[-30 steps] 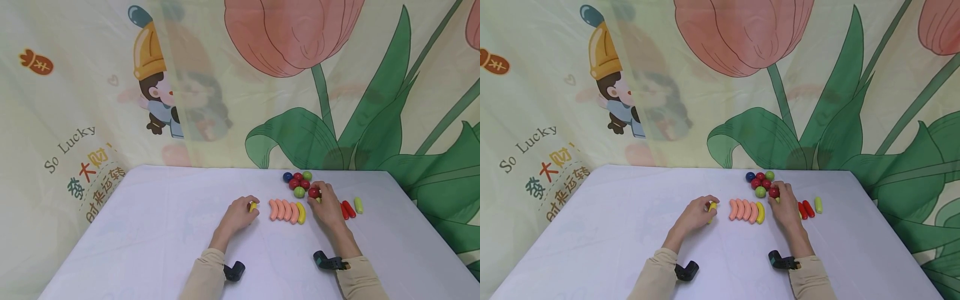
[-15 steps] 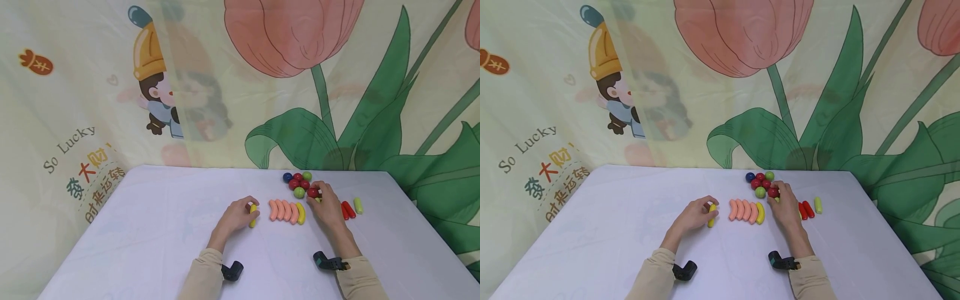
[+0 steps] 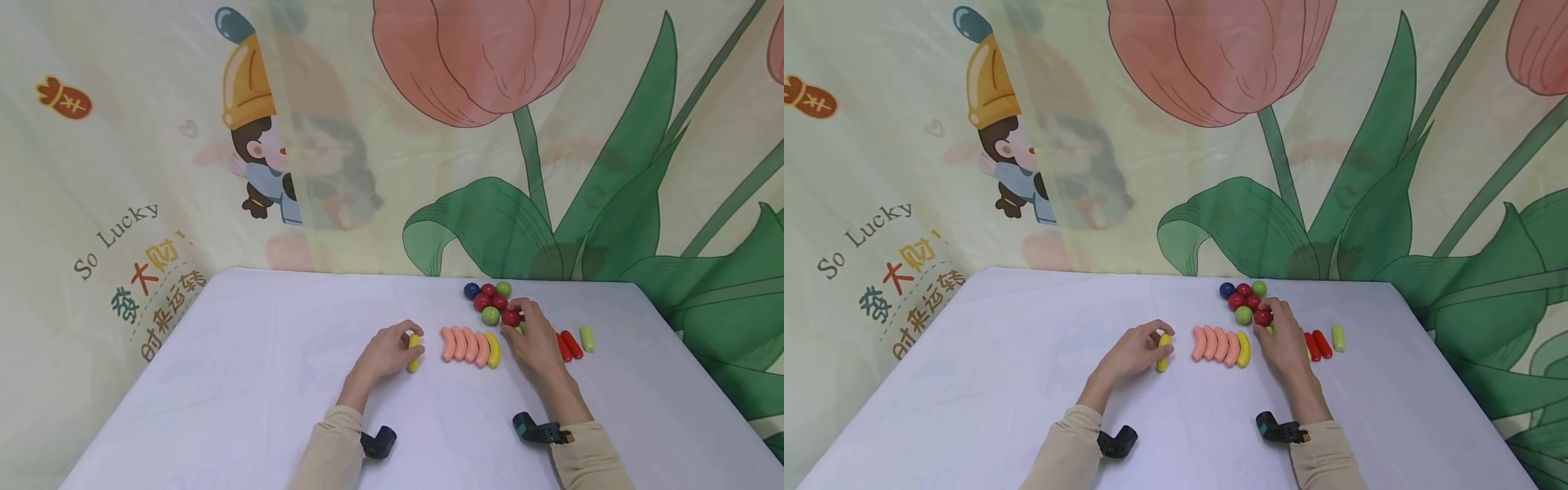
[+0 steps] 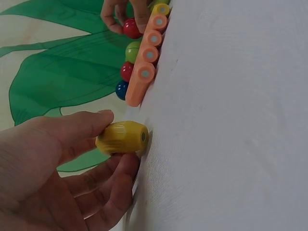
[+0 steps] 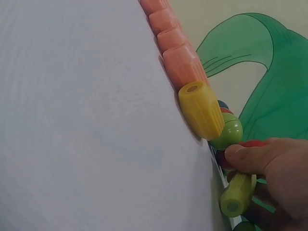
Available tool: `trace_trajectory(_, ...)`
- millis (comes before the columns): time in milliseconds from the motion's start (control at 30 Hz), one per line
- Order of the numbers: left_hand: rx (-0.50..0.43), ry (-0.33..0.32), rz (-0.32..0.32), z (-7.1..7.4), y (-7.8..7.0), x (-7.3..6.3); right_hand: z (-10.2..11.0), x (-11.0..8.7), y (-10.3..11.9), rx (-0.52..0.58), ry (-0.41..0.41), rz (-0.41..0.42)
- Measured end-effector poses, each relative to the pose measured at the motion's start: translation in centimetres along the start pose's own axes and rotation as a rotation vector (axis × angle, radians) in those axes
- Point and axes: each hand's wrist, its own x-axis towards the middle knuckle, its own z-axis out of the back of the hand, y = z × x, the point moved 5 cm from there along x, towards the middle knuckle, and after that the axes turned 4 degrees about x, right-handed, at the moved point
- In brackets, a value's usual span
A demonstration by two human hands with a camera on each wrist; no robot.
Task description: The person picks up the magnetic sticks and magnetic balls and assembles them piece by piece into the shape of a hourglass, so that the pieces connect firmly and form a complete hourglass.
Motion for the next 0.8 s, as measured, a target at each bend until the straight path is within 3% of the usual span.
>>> trace_trajectory(333,-0.047,0.001,-0.058,0.2,0.5,-0.7,0.0,-0.1,-0.1,-0.022,-0.006,0.011)
trace_trajectory(800,-0.167,-0.007,-0.07,0.2,2.1,-1.4,0.0,-0.1,-0.4,-0.047,-0.013,0.027)
